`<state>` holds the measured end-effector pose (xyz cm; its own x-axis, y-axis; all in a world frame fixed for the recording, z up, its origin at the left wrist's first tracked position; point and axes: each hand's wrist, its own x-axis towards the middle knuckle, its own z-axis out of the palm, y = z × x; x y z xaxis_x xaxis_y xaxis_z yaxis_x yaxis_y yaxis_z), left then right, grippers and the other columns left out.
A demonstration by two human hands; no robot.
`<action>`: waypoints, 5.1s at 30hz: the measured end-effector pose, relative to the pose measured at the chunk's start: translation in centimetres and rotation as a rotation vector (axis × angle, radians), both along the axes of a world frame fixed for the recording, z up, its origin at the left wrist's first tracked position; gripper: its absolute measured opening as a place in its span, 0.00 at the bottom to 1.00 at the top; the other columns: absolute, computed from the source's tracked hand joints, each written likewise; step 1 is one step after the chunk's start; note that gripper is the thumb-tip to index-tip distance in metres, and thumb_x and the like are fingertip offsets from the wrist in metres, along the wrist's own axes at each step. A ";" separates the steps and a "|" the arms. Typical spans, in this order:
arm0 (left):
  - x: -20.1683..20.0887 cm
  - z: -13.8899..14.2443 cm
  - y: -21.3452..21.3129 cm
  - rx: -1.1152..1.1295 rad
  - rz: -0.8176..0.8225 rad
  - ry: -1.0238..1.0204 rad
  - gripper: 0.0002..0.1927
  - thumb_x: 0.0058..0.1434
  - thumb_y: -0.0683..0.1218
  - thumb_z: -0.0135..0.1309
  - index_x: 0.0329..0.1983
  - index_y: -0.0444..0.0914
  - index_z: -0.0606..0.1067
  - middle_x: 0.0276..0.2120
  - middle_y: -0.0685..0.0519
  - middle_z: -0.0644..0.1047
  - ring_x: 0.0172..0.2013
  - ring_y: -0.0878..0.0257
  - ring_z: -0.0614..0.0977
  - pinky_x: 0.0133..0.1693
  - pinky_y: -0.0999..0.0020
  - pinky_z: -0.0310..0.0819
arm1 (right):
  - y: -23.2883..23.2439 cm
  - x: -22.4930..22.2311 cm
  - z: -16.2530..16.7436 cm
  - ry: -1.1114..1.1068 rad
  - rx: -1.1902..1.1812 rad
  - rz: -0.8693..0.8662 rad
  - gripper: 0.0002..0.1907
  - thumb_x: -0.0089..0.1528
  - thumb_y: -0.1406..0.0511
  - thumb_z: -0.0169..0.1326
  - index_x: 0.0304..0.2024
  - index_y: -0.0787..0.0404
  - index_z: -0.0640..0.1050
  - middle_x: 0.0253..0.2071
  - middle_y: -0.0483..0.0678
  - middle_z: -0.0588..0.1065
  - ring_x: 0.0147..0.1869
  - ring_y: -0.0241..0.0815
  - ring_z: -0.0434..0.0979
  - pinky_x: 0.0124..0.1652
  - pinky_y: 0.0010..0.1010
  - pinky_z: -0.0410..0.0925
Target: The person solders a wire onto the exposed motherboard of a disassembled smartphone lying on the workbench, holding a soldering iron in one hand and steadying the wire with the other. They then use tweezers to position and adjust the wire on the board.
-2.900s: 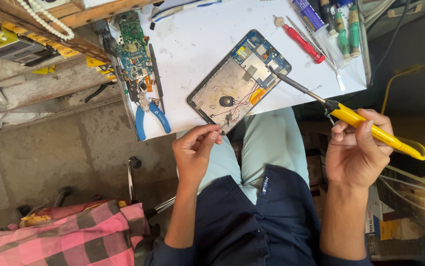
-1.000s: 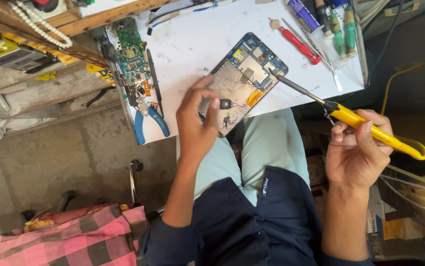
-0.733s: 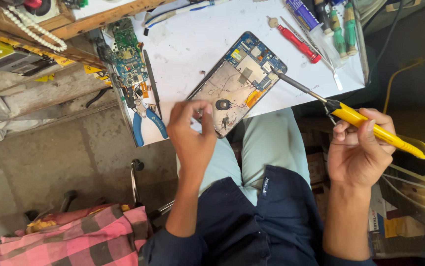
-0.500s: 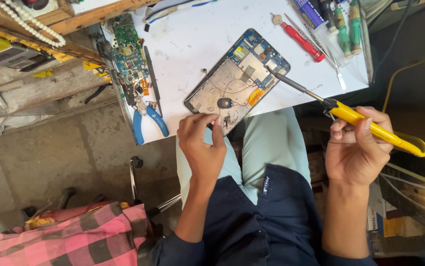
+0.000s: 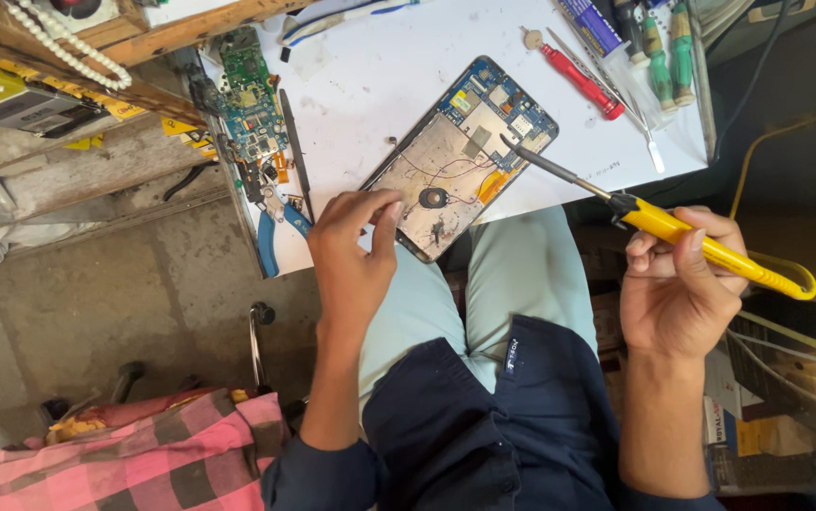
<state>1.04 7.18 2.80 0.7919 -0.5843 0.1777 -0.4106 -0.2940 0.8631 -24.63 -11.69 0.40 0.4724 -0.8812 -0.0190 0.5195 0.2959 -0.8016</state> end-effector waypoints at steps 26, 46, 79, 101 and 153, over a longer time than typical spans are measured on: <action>1.1 0.0 -0.6 0.107 -0.084 0.182 0.03 0.58 0.39 0.62 0.34 0.34 0.82 0.26 0.50 0.83 0.23 0.68 0.83 0.29 0.73 0.75 | 0.6 -0.1 0.1 -0.021 -0.107 0.078 0.07 0.79 0.70 0.52 0.51 0.72 0.74 0.43 0.57 0.71 0.41 0.48 0.78 0.42 0.30 0.74; 0.5 -0.3 -0.6 0.023 -0.046 0.187 0.04 0.58 0.38 0.63 0.36 0.34 0.82 0.27 0.50 0.82 0.23 0.68 0.81 0.28 0.74 0.74 | 2.5 1.2 2.8 0.231 -0.439 0.134 0.11 0.71 0.70 0.61 0.46 0.74 0.75 0.45 0.59 0.74 0.37 0.50 0.81 0.40 0.37 0.80; -0.5 -0.8 -3.2 0.055 -0.121 0.364 0.06 0.61 0.36 0.59 0.40 0.32 0.82 0.28 0.48 0.84 0.26 0.69 0.84 0.31 0.75 0.77 | 1.5 -1.8 2.3 0.201 -0.410 0.073 0.11 0.72 0.69 0.61 0.47 0.73 0.75 0.44 0.57 0.73 0.38 0.50 0.82 0.40 0.36 0.80; -0.8 -1.7 -3.3 0.003 -0.130 0.209 0.04 0.58 0.38 0.64 0.36 0.34 0.83 0.27 0.50 0.81 0.22 0.68 0.77 0.25 0.72 0.67 | 3.0 0.0 5.6 0.524 -0.753 0.191 0.10 0.66 0.69 0.63 0.43 0.71 0.78 0.43 0.59 0.77 0.41 0.49 0.85 0.41 0.34 0.83; -0.5 -1.9 -3.1 -0.019 -0.174 0.191 0.03 0.58 0.37 0.63 0.36 0.33 0.83 0.25 0.51 0.79 0.19 0.68 0.74 0.24 0.72 0.65 | 3.3 1.4 6.8 0.638 -0.929 0.257 0.08 0.59 0.73 0.64 0.39 0.71 0.79 0.44 0.60 0.78 0.41 0.46 0.85 0.41 0.30 0.81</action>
